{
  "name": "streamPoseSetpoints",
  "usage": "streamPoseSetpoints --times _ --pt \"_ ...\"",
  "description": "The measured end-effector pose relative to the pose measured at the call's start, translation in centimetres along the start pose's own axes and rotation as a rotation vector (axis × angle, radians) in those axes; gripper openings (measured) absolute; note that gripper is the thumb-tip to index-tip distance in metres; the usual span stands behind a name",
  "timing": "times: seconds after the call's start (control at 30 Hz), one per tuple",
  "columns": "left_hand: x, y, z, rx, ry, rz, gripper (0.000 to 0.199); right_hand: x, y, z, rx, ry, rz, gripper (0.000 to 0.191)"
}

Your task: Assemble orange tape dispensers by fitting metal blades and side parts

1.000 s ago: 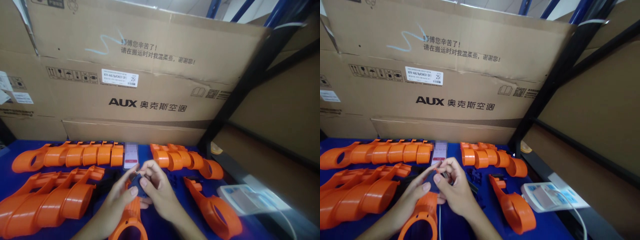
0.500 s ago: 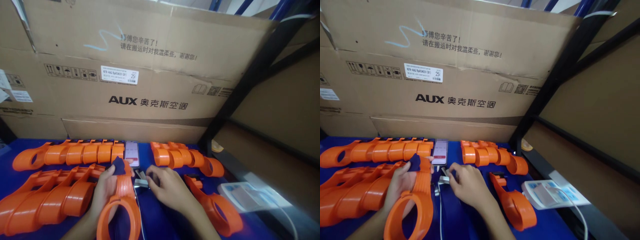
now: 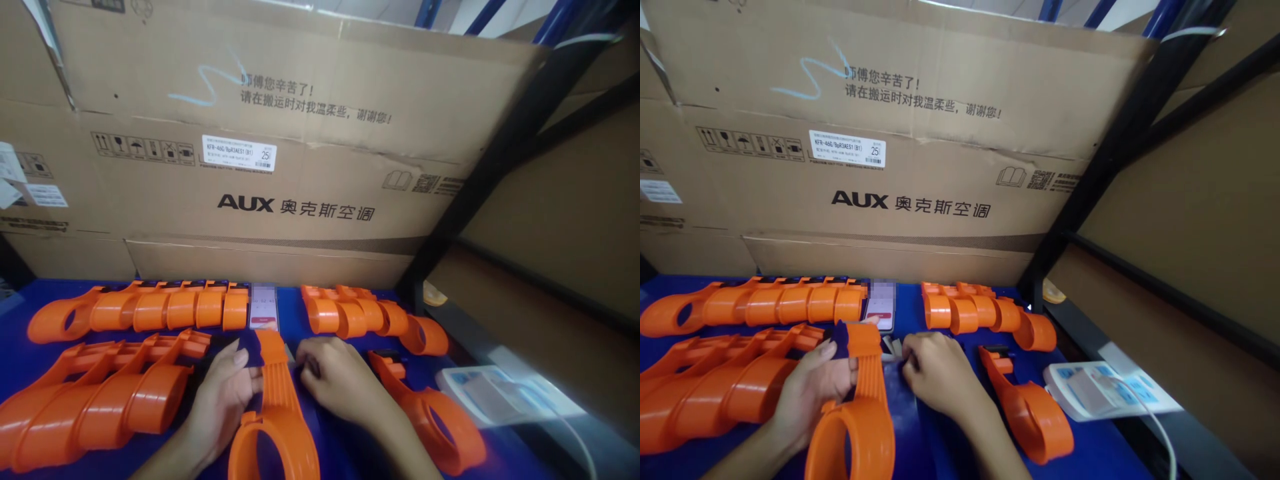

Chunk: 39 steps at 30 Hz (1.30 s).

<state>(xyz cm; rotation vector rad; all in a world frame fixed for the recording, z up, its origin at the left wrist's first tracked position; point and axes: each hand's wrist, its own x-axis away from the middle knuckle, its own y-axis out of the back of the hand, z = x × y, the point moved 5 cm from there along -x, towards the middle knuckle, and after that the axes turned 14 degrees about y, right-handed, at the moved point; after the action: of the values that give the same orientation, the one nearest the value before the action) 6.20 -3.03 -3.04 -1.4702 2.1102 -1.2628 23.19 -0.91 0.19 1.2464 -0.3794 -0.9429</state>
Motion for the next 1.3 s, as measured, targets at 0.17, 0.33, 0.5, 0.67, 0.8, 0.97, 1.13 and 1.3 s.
streamPoseSetpoints --times 0.17,0.33,0.5,0.67,0.8,0.97,1.13,1.3 --pt "-0.3 0.4 0.1 -0.085 -0.036 0.058 0.026 -0.1 0.6 -0.5 -0.12 0.021 -0.223 0.019" --pt "-0.1 0.3 0.7 -0.107 0.01 0.069 0.028 0.2 1.3 -1.5 -0.188 -0.039 -0.475 0.015" --pt "0.2 0.3 1.6 -0.165 0.124 0.061 0.036 0.6 1.3 -2.3 -0.235 -0.13 -0.59 0.012" --pt "0.0 1.2 2.3 -0.149 0.152 0.003 0.037 0.9 1.2 -2.0 -0.43 -0.132 -0.68 0.009" --pt "-0.1 0.6 1.3 -0.058 0.054 0.03 0.031 0.7 1.0 -1.7 -0.706 -0.116 -0.739 0.027" --pt "0.0 -0.5 0.3 0.049 0.035 0.061 0.035 0.2 -1.9 -1.8 -1.018 -0.211 -0.556 0.042" --pt "-0.1 -0.5 0.2 0.074 0.092 0.091 0.034 0.7 -5.1 -2.6 -1.168 -0.356 -0.634 0.055" --pt "-0.4 -0.1 0.5 0.068 0.18 0.166 0.042 0.2 -4.7 -1.4 -1.304 -0.302 -0.623 0.048"
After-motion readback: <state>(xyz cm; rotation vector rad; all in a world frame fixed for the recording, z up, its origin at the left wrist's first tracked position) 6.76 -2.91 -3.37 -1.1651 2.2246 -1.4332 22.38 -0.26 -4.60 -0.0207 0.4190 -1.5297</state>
